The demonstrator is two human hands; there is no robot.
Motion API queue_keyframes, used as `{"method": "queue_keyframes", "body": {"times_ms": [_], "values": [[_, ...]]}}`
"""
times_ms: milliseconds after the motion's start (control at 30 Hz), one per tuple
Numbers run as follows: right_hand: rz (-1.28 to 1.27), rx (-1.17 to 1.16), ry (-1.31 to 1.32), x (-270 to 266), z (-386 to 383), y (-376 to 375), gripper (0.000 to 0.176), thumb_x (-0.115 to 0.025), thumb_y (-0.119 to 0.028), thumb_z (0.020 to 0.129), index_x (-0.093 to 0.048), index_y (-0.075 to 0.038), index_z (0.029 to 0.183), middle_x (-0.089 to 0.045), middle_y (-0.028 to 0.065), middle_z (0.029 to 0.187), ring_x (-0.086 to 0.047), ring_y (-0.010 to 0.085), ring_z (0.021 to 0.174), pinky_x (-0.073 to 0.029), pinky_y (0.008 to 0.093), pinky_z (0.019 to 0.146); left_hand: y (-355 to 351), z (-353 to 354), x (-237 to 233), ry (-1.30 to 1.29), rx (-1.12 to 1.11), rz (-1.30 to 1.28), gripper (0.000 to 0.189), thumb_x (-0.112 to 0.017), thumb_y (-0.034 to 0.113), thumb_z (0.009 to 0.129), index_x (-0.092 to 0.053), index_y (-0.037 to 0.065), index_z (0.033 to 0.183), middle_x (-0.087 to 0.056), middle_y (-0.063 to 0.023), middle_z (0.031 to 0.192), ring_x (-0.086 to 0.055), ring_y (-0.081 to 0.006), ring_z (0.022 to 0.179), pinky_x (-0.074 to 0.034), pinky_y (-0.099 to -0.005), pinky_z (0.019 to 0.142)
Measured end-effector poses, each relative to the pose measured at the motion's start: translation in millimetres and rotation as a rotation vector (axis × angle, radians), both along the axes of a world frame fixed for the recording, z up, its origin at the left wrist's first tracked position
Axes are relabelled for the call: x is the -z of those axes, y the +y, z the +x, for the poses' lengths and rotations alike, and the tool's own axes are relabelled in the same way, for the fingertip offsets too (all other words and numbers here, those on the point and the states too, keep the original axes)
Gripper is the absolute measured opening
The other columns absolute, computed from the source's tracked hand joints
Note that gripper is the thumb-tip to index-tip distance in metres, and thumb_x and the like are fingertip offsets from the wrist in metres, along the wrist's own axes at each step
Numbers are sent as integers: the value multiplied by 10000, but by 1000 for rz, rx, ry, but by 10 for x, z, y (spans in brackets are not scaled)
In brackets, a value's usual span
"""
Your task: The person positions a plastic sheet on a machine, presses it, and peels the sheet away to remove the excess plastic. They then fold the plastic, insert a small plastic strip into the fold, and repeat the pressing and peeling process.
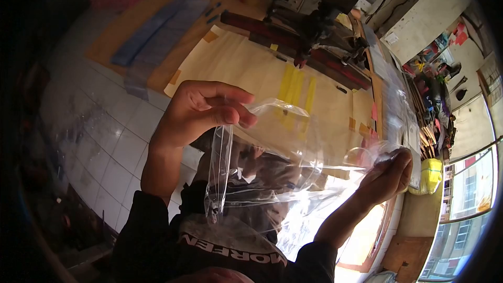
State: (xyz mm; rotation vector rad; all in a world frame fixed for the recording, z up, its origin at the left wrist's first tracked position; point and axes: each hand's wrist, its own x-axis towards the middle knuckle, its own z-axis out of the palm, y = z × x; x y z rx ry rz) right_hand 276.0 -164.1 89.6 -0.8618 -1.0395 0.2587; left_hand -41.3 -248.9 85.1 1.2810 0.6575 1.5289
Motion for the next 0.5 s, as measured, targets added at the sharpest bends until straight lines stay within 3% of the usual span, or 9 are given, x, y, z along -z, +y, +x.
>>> {"method": "queue_keyframes", "body": {"times_ms": [233, 400, 500], "values": [[92, -74, 46, -95, -42, -58, 220, -517, -177, 951, -586, -20, 814, -472, -35, 663, -332, 4, 493, -232, 157, 438, -11, 61, 26, -39, -115, -72, 217, -673, 22, 803, -621, -66, 994, -684, -167, 837, -680, -209, 798, -547, -308, 761], [83, 1, 38, -36, 9, -76, 202, -538, -165, 940, -613, -6, 841, -498, -36, 683, -374, 4, 532, -298, 160, 488, -16, 112, 61, -36, -213, -42, 171, -668, 28, 810, -633, -57, 955, -685, -155, 802, -674, -196, 744, -545, -300, 730], [116, 43, 39, -2, 22, -37, 210, -534, -170, 941, -618, -1, 850, -520, -30, 715, -420, 24, 611, -340, 175, 566, -4, 115, 100, -56, -169, 12, 174, -653, 26, 834, -625, -80, 970, -679, -151, 842, -673, -186, 809, -544, -274, 772]]}}
